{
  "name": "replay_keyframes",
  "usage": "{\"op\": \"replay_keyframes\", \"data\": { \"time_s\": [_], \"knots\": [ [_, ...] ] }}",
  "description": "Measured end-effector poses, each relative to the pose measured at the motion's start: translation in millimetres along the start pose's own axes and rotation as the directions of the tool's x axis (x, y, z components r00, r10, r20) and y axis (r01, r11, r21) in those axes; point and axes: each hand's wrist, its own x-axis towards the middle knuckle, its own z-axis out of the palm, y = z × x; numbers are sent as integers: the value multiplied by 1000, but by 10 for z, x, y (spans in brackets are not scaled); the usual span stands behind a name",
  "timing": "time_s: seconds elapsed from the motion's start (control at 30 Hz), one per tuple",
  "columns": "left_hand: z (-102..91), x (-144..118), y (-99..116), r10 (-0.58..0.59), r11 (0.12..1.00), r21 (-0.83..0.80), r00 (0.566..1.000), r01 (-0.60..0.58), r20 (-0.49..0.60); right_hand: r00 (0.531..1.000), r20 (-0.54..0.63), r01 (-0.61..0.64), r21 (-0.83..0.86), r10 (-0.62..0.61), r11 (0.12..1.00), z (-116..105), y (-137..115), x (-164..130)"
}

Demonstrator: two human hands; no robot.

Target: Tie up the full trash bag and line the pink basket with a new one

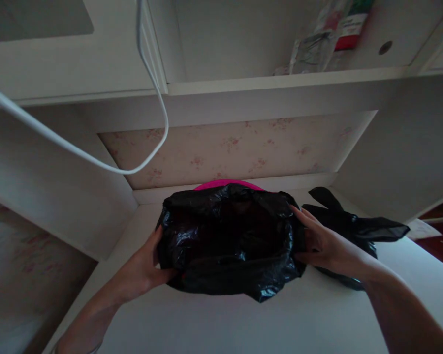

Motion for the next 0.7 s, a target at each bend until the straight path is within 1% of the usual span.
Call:
{"op": "replay_keyframes", "data": {
  "time_s": [0.07,0.1,0.2,0.27,0.33,0.37,0.43,0.5,0.53,0.57,0.6,0.63,0.7],
  "knots": [
    [41,9,2,10,1000,23,1000,-10,-7,997,72,-25,23,23,999,44,6,21],
    [57,7,3,19,999,42,1000,-18,-24,996,82,-32,27,29,999,56,4,24],
    [110,-10,-8,57,996,80,996,-51,-73,997,74,-27,0,27,1000,78,-12,18],
    [154,-23,-26,61,995,88,995,-55,-73,996,92,-3,-49,7,999,88,-24,10],
    [189,-40,-52,42,996,84,997,-37,-57,996,89,26,-107,-16,994,81,-25,-3],
    [196,-49,-65,34,997,77,997,-28,-68,998,62,34,-132,-26,991,67,-19,-13],
    [185,-62,-87,51,998,50,987,-44,-151,997,-49,44,-162,-53,986,24,3,-34],
    [155,-67,-92,93,996,35,958,-86,-270,978,-192,53,-161,-85,985,-17,21,-46],
    [143,-66,-86,108,994,39,944,-101,-313,964,-247,61,-157,-100,986,-25,24,-45],
    [141,-65,-73,111,994,45,937,-102,-330,954,-279,67,-156,-109,986,-21,22,-40],
    [149,-64,-55,99,995,50,941,-87,-325,954,-280,62,-158,-105,985,-5,16,-32],
    [170,-65,-33,73,997,53,951,-60,-301,963,-253,50,-165,-91,985,20,11,-23],
    [236,-72,8,21,998,61,970,-6,-244,987,-157,10,-174,-38,985,86,11,-6]
  ]
}}
